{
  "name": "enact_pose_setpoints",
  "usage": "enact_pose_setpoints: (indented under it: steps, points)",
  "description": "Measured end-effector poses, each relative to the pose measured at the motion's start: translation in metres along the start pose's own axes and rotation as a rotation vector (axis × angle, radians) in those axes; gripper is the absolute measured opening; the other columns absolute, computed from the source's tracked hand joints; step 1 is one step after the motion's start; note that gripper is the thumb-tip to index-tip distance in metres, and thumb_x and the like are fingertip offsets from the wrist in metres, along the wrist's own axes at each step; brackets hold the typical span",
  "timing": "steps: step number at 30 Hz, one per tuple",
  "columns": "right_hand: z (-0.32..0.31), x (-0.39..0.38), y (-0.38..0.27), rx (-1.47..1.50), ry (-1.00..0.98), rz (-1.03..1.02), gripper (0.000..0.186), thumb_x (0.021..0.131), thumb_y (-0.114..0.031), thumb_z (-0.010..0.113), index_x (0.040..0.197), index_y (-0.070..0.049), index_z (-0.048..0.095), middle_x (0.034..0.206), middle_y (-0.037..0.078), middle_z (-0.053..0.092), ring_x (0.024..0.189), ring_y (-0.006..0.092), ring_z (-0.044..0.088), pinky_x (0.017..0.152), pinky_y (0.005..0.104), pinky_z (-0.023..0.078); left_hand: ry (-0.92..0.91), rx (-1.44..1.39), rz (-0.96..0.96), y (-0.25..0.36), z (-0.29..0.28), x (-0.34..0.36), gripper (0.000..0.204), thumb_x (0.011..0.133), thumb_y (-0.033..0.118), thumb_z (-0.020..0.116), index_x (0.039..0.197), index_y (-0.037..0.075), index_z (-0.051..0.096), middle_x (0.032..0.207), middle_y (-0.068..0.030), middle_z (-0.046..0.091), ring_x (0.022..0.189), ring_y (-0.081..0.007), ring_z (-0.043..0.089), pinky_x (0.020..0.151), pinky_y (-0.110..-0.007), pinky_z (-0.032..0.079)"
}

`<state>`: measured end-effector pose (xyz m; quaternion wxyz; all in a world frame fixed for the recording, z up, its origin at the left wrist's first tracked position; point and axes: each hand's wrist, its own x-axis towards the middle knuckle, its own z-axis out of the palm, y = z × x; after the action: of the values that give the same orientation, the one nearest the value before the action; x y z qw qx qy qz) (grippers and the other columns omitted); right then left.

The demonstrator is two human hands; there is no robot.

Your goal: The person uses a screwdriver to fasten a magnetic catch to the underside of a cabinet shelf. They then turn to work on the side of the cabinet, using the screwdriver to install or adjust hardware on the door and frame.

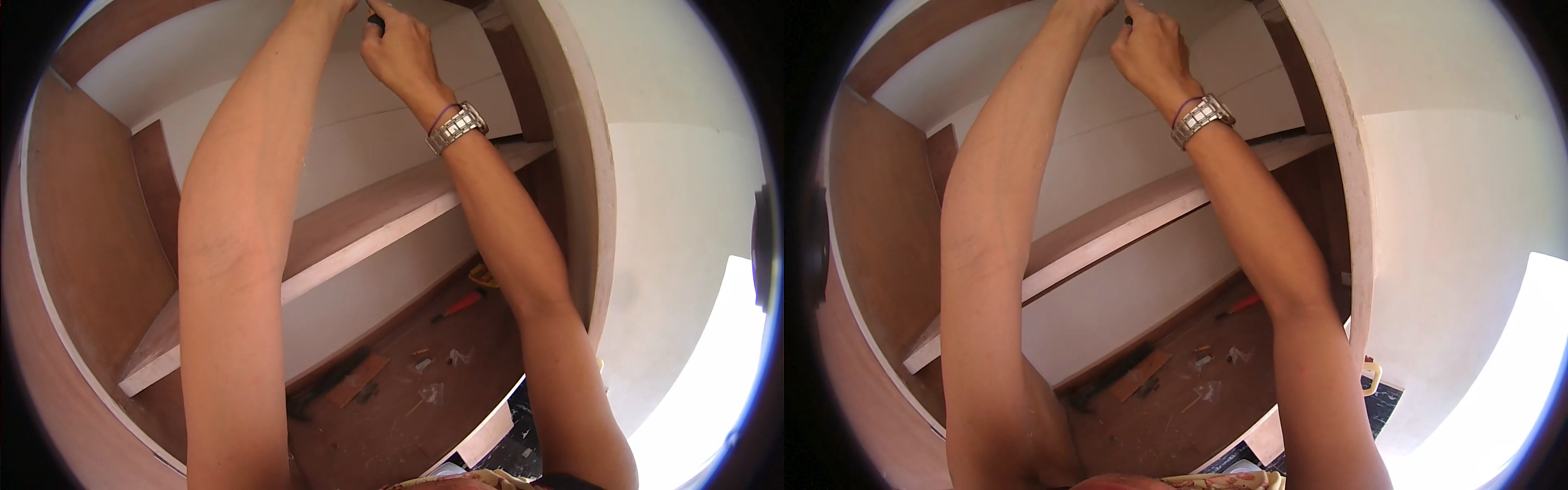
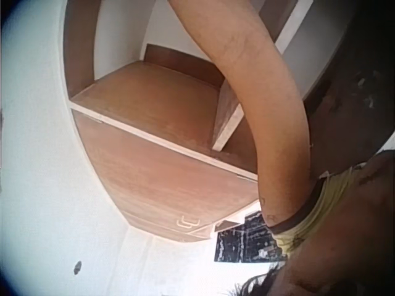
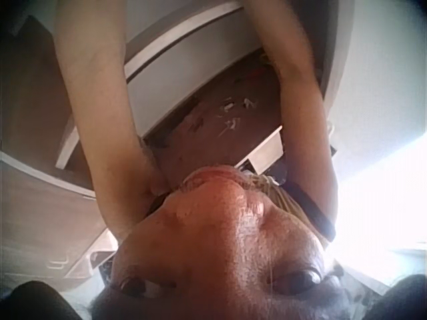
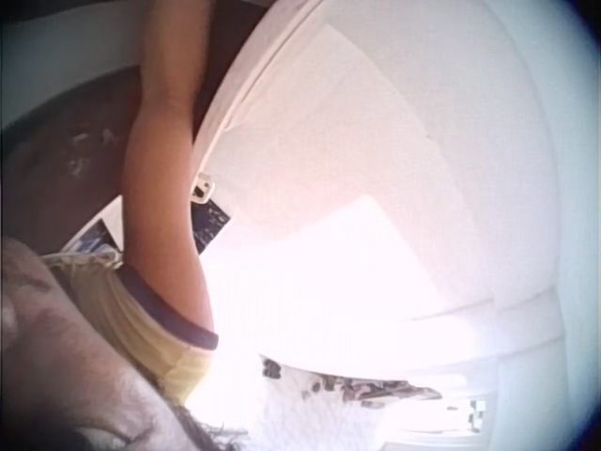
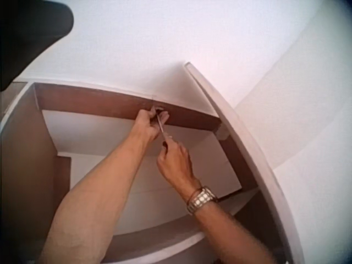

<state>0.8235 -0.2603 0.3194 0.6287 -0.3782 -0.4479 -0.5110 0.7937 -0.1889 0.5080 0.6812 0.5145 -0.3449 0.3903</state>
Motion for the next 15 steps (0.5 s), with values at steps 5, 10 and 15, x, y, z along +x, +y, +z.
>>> enact_pose_setpoints:
  steps: [5, 10, 15]
  points:
    - [-0.007, -0.001, -0.011, -0.066, 0.021, 0.034, 0.038, 0.094, -0.004, 0.053, 0.13, 0.006, 0.062, 0.109, 0.033, 0.069, 0.1, 0.0484, 0.067, 0.087, 0.0525, 0.054, 0.007, -0.021, 0.007, -0.001, 0.002, -0.002, 0.018, 0.099, 0.002, 0.045, 0.105, -0.009, 0.058, 0.111, -0.0267, 0.059, 0.103, -0.0419, 0.062, 0.096, -0.054, 0.06]
    - [-0.012, 0.001, -0.015, -0.005, -0.015, 0.08, 0.042, 0.093, -0.003, 0.053, 0.135, 0.001, 0.062, 0.109, 0.031, 0.069, 0.1, 0.0469, 0.068, 0.087, 0.0518, 0.055, 0.018, -0.008, 0.004, -0.002, 0.002, 0.0, 0.019, 0.099, 0.001, 0.045, 0.107, -0.009, 0.058, 0.112, -0.0266, 0.059, 0.102, -0.0423, 0.063, 0.095, -0.054, 0.06]
    - [-0.011, 0.0, -0.017, -0.102, -0.02, 0.11, 0.046, 0.092, -0.004, 0.055, 0.138, -0.001, 0.061, 0.113, 0.029, 0.07, 0.106, 0.0438, 0.068, 0.091, 0.0496, 0.054, 0.0, 0.016, 0.017, -0.002, 0.001, 0.003, 0.021, 0.099, 0.002, 0.044, 0.11, -0.009, 0.058, 0.109, -0.0257, 0.061, 0.1, -0.0413, 0.064, 0.093, -0.053, 0.061]
